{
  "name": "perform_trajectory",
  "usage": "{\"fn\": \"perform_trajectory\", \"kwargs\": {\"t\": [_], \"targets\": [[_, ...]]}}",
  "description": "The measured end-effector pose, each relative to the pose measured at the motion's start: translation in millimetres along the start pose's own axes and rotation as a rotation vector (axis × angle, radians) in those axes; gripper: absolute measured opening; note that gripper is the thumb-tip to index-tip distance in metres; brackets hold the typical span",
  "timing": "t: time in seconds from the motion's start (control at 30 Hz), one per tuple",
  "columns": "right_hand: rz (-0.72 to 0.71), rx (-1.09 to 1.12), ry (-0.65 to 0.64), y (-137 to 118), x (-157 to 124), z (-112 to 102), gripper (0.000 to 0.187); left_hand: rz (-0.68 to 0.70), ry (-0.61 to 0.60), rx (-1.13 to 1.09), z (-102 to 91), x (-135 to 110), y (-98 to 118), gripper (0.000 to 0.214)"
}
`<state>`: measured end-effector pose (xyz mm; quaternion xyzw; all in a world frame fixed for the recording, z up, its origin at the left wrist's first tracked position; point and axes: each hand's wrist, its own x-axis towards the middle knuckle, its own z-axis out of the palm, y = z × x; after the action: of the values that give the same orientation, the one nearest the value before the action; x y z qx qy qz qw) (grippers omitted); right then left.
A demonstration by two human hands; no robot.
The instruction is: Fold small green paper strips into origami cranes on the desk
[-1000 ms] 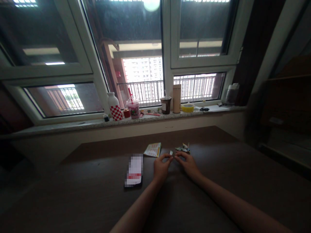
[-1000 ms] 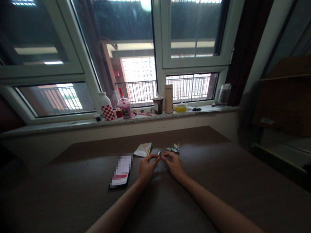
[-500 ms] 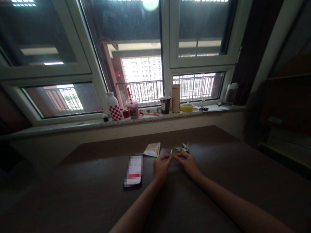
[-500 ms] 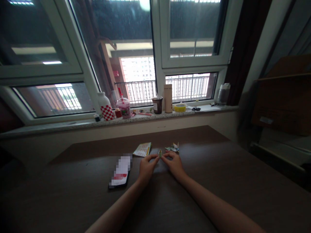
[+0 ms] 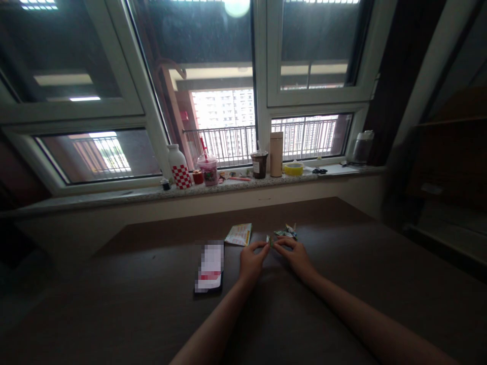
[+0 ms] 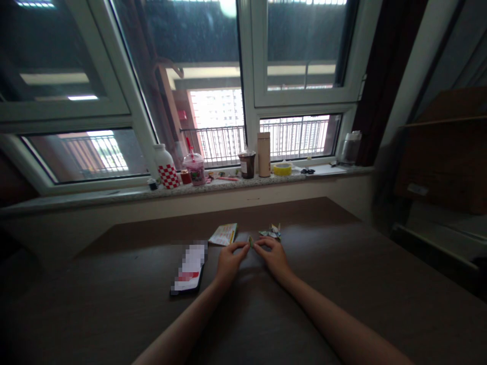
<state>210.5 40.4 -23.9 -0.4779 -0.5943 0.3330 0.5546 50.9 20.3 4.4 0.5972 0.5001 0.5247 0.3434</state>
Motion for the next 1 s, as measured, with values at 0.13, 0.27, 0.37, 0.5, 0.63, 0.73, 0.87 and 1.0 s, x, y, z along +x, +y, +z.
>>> {"fn": "perform_trajectory", "kwargs": {"t": [0.13, 0.27, 0.37, 0.5, 0.63, 0.73, 0.87, 1.0], "targets": [[0.021, -0.003, 0.040, 2, -2, 2, 0.037, 0.003, 0.016, 0.003, 1.8, -1, 1, 0.018], [0.015, -0.029, 0.056, 1, -2, 2, 0.035, 0.020, 0.025, 0.003, 3.1, -3, 3, 0.016], [-0.017, -0.057, 0.054, 0, -3, 1, 0.033, 0.051, 0.029, -0.012, 3.6, -3, 0, 0.016], [-0.022, -0.072, 0.072, -1, -3, 2, 0.034, 0.049, 0.030, 0.013, 3.9, -2, -6, 0.016], [-0.034, -0.098, 0.079, -1, -4, 4, 0.033, 0.050, 0.047, 0.041, 4.8, -1, -8, 0.016], [-0.047, -0.118, 0.086, -1, -5, 6, 0.032, 0.045, 0.054, 0.050, 5.5, -2, -7, 0.016], [-0.083, -0.146, 0.093, 2, -6, 8, 0.030, 0.036, 0.065, 0.067, 6.0, -2, -5, 0.014], [-0.096, -0.091, 0.090, 6, -6, 9, 0.029, 0.040, 0.052, 0.078, 5.8, -3, -3, 0.013]]}}
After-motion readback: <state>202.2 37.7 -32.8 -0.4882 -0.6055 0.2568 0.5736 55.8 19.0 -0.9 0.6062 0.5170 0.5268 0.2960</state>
